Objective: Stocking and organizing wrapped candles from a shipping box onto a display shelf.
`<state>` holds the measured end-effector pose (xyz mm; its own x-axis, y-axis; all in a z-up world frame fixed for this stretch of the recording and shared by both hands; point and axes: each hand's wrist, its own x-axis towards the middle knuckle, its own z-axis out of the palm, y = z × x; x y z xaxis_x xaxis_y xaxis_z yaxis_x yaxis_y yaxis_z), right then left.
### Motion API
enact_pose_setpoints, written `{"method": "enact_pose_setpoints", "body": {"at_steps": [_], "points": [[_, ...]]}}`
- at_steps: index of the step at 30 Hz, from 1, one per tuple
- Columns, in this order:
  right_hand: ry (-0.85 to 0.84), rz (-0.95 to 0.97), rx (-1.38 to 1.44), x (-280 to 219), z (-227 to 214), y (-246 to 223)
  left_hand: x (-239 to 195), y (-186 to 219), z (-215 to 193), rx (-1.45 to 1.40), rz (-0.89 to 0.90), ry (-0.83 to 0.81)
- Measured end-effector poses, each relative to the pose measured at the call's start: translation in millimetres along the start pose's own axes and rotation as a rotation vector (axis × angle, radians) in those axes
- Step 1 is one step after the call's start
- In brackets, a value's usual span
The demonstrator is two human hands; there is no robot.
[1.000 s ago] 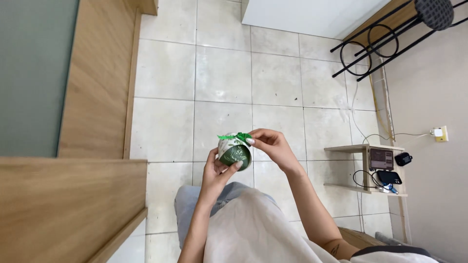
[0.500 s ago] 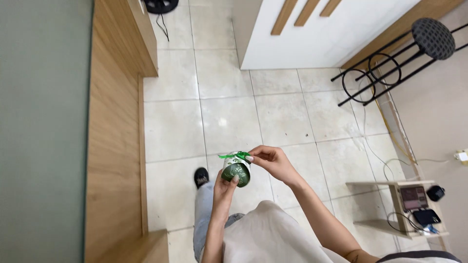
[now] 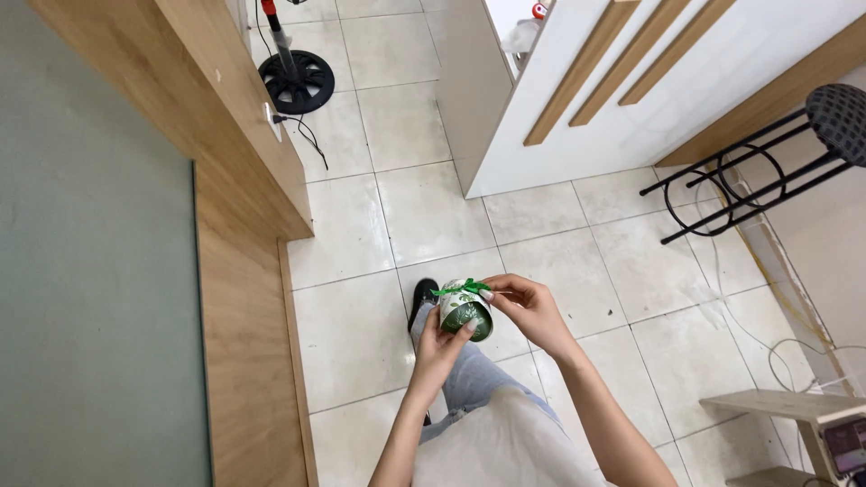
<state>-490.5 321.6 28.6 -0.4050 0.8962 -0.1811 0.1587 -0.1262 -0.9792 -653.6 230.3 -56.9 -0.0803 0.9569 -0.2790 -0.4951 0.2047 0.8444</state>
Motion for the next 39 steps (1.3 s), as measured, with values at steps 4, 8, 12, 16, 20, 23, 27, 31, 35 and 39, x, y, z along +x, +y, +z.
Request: {"method": "enact_pose_setpoints", "body": {"at_steps": [4,8,12,16,20,23,27,31,35,39], "points": [[-0.030,0.020,0.046,116,-23,13,118,0,-18,0.011,0.027,0.015],[-0.059,-0.014,0.024,254,-46,-3,239,67,-29,0.063,0.039,0.024],[-0.113,-0.086,-0.023,371,-62,-57,343,128,-25,0.091,0.010,0.052],[-0.151,-0.094,-0.315,453,-62,-130,422,168,-24,0.107,-0.040,0.088],[-0.155,-0.379,-0.386,517,-79,-131,506,158,-40,0.019,-0.043,0.032],[-0.132,-0.282,-0.389,567,-95,-112,574,139,-55,0.035,-0.103,0.017],[-0.073,-0.090,-0.433,655,-113,-130,673,163,-59,0.095,-0.204,-0.023],[-0.051,-0.266,-0.478,773,-138,-134,793,203,-62,0.030,-0.199,-0.081],[0.017,-0.011,-0.504,891,-146,-202,916,278,-57,0.067,-0.143,-0.154],[0.079,-0.231,-0.498,985,-160,-223,1012,351,-50,0.109,-0.107,-0.191]]}}
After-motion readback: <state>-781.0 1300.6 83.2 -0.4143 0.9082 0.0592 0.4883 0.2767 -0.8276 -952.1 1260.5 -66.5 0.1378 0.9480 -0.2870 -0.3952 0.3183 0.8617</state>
